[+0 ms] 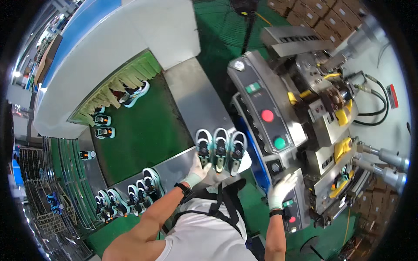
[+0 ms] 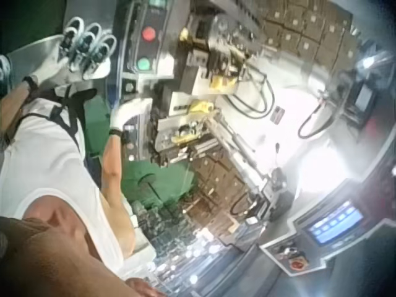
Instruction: The person picks up shoes from a table, places them into a pressing machine, and then transfers them onto a conveyor belt. This process is repeated for several pairs of shoes before the person removes their gloves.
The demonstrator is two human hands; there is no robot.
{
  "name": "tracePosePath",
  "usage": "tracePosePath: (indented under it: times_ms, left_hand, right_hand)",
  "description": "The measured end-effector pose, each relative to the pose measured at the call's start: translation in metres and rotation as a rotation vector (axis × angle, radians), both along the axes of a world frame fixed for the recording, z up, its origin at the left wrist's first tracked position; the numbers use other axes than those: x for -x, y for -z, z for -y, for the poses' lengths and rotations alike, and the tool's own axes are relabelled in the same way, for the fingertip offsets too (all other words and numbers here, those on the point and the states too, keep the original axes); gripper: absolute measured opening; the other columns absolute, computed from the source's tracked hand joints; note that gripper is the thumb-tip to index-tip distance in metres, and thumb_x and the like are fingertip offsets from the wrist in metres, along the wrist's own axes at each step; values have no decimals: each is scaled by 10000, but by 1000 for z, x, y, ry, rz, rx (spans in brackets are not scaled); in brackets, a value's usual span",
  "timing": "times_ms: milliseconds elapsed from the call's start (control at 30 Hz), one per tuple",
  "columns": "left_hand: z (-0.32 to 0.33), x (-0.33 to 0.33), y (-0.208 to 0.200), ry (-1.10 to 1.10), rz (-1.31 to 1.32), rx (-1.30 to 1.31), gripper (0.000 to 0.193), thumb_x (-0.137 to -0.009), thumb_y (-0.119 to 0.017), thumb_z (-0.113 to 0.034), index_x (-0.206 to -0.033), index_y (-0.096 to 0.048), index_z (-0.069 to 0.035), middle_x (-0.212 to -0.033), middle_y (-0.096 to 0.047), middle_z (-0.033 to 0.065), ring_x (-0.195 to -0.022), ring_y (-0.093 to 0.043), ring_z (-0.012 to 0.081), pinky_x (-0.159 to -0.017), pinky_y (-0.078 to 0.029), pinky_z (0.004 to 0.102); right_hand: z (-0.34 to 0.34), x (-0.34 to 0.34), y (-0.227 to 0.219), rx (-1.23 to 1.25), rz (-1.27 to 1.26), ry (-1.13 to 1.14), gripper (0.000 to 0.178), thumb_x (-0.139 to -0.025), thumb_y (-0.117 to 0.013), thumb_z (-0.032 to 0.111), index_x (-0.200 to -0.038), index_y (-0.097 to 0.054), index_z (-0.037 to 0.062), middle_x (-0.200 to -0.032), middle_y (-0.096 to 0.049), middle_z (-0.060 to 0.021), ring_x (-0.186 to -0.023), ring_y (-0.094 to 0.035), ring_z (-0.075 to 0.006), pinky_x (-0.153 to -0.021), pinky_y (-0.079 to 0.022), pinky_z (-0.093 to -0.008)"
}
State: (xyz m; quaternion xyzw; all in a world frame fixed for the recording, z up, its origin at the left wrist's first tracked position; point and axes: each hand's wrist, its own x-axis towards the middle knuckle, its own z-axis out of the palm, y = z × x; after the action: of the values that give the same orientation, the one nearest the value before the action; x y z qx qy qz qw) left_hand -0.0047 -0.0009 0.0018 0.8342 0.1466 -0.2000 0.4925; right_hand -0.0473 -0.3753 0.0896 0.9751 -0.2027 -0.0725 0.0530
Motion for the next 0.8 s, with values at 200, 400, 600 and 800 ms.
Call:
tracePosePath:
  times_ms: [200, 400, 600, 800]
  left_hand:
    - [-240, -136, -8, 196, 276, -408, 644, -967, -537, -371, -1448, -408, 37, -1501, -408, 249, -1392, -380, 400, -1186, -278, 449]
    - [-445, -315, -26, 209, 586, -1015, 417, -901, -625, -268, -1212, -604, 10, -1281, -577, 249, -1214, -507, 407, -1045, -392, 486]
    - [-497, -348, 17, 253, 137, -903, 456, -744, -766, -229, -1135, -609, -55, -1086, -672, 226, -1014, -632, 433, -856, -508, 498]
    - [-413, -279, 19, 491, 236, -894, 466, -761, -716, -249, -1116, -557, 8, -1022, -632, 239, -930, -630, 438, -835, -502, 511]
  right_hand:
    - [-48, -24, 0, -290, 246, -186, 933, -792, -781, 192, -1530, -249, -17, -1564, -279, -290, -1477, -245, -404, -1200, -214, -446]
    - [-181, -91, 28, -1144, 35, 374, 854, -818, -745, 305, -1491, -334, -21, -1417, -508, -239, -1368, -465, -303, -1142, -346, -366]
    - [-210, -111, 63, -743, 14, 310, 825, -770, -784, 387, -1392, -426, -21, -1233, -633, -267, -1162, -635, -348, -1006, -487, -366]
    - [-228, -140, 37, -688, 338, -72, 519, -658, -758, 247, -1137, -666, 70, -970, -686, -215, -891, -688, -366, -799, -545, -420]
